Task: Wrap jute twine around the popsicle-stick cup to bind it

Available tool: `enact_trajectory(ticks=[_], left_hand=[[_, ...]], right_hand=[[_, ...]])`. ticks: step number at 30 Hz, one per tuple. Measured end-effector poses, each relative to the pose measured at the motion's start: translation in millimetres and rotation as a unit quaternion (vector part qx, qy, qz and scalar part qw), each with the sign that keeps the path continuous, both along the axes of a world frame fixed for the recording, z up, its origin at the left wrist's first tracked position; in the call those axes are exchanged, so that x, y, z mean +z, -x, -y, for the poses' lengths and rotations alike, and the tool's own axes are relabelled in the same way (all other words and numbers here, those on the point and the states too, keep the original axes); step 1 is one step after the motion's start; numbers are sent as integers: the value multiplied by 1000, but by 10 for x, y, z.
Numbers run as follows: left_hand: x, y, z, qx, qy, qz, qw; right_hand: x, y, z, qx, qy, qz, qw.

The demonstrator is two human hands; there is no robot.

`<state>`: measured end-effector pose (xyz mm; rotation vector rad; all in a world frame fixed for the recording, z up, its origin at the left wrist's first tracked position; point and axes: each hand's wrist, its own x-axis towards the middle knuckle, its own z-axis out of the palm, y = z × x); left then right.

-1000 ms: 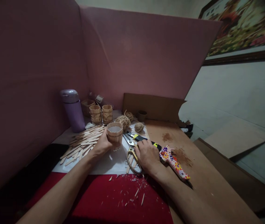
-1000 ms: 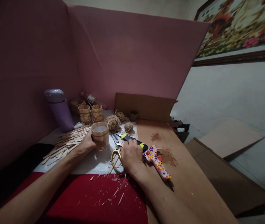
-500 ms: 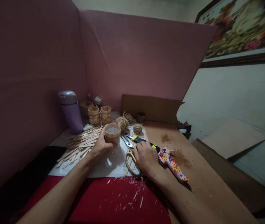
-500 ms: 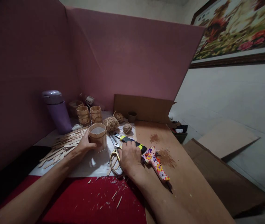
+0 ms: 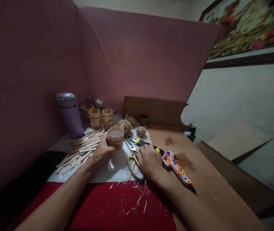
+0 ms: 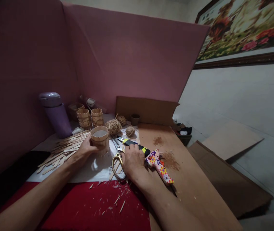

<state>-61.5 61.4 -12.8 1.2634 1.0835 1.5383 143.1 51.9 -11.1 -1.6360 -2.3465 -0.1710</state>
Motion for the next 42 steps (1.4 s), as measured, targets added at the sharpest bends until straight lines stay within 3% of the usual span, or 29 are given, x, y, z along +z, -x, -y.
enact_trajectory(ticks=[5,8,12,16,19,26,31,42], left_hand=[[77,-57,81,-19,10,59,998],[144,-104,178,-79,32,84,993],[180,-153,255,-161,92,64,981],[150,-167,257,-188,109,32,976],[134,-168,257,-206,106,22,973],[116,-163,276,-214,97,-3,972],[109,-174,271,-210,91,-48,972],[136,-222,284,-156,71,-86,981]], right_hand=[[-15,4,-11,8,-44,-6,999],[-3,12,-7,49,-123,-61,989],[44,24,60,134,-223,-211,942],[82,19,141,200,-241,-297,902],[102,0,167,233,-241,-314,888],[131,-7,187,268,-230,-286,891],[131,14,192,252,-229,-302,890],[102,48,166,195,-212,-269,919]])
